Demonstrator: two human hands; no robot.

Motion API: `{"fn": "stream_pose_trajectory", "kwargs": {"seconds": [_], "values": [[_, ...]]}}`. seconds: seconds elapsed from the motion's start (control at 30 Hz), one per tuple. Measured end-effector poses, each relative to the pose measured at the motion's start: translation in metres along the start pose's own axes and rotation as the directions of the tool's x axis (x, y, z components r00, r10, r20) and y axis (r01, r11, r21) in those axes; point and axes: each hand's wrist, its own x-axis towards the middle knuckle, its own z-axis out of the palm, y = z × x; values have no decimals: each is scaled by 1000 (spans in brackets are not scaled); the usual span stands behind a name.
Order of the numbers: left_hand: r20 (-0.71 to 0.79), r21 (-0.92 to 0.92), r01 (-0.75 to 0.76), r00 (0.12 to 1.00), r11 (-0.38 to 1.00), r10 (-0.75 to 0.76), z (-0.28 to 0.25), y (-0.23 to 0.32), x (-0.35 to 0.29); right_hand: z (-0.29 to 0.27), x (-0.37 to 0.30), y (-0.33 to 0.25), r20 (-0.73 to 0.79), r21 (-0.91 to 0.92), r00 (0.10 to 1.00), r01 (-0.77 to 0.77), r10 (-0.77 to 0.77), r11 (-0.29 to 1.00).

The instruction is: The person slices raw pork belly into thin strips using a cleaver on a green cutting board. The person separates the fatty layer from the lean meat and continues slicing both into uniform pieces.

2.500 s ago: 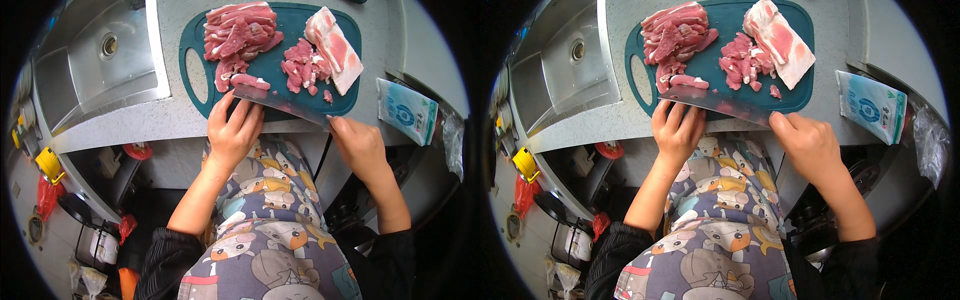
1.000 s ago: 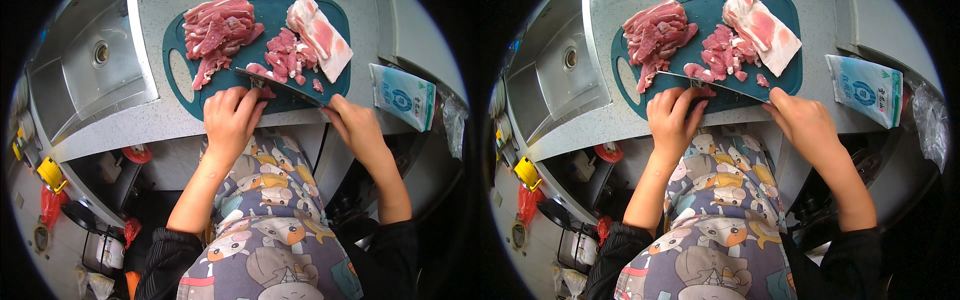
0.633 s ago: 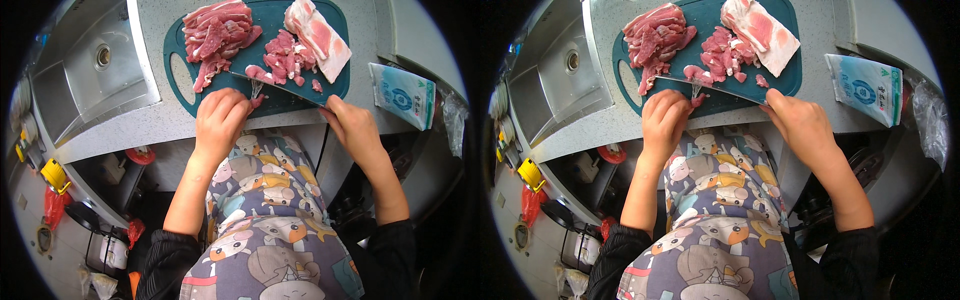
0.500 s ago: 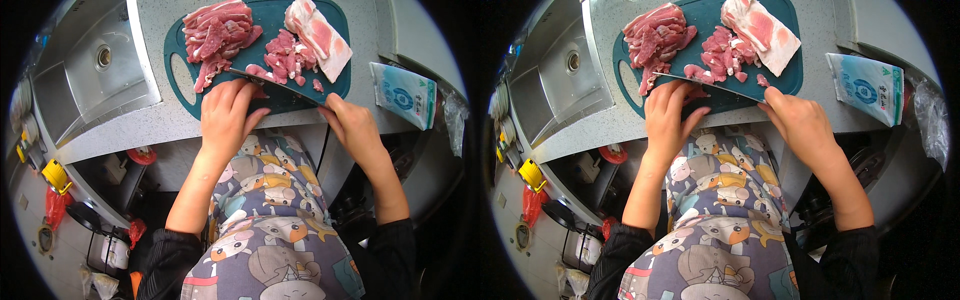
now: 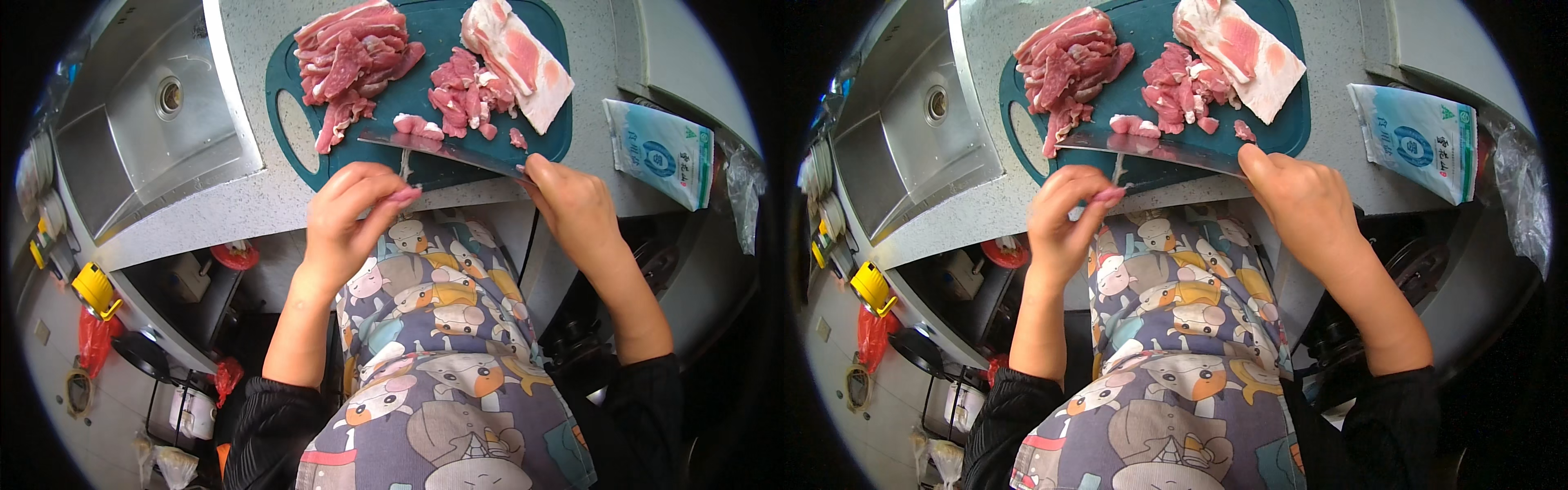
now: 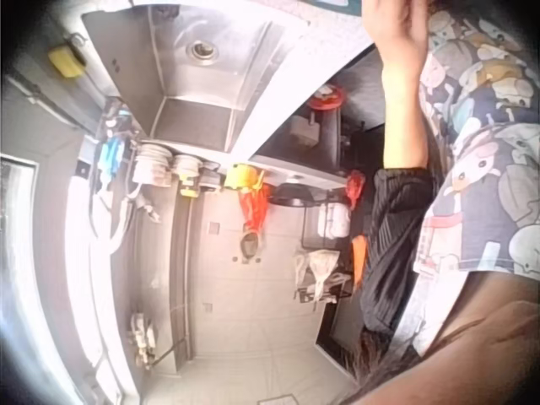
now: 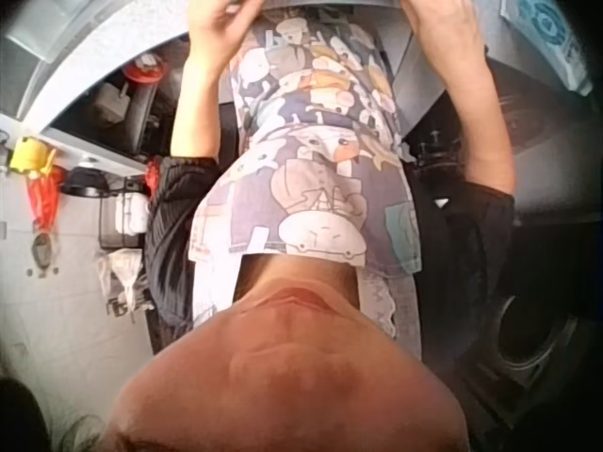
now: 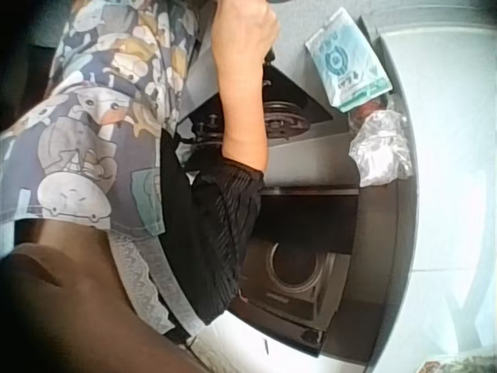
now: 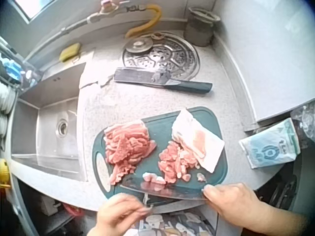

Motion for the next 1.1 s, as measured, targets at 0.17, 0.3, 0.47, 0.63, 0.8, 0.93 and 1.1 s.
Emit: {"fn": "stream_pose_trajectory", "kwargs": {"seconds": [0.17,0.3,0.47,0.63,0.8,0.93,1.1], "values": [[-49,-185,2,999,983,-11,-18,11,-6,2,-1,1,-17,4,1000,24,-24,1000],[18,-156,-44,999,987,48,-25,19,-1,-6,-3,2,14,-18,998,57,-56,998],[-132,-576,-118,990,809,51,-24,22,-15,-5,-4,0,-34,-13,998,43,-43,999],[-230,-543,-191,970,818,74,-35,35,-7,3,-1,0,-87,31,995,51,-48,998],[118,293,-167,983,941,138,-7,19,19,-5,-5,-7,-141,206,990,33,-4,978],[152,501,-352,935,791,320,27,-6,29,-13,-12,-10,-191,252,980,-3,53,968],[16,434,-296,947,851,321,18,-11,31,-10,-31,-16,-190,426,941,-180,282,887]]}}
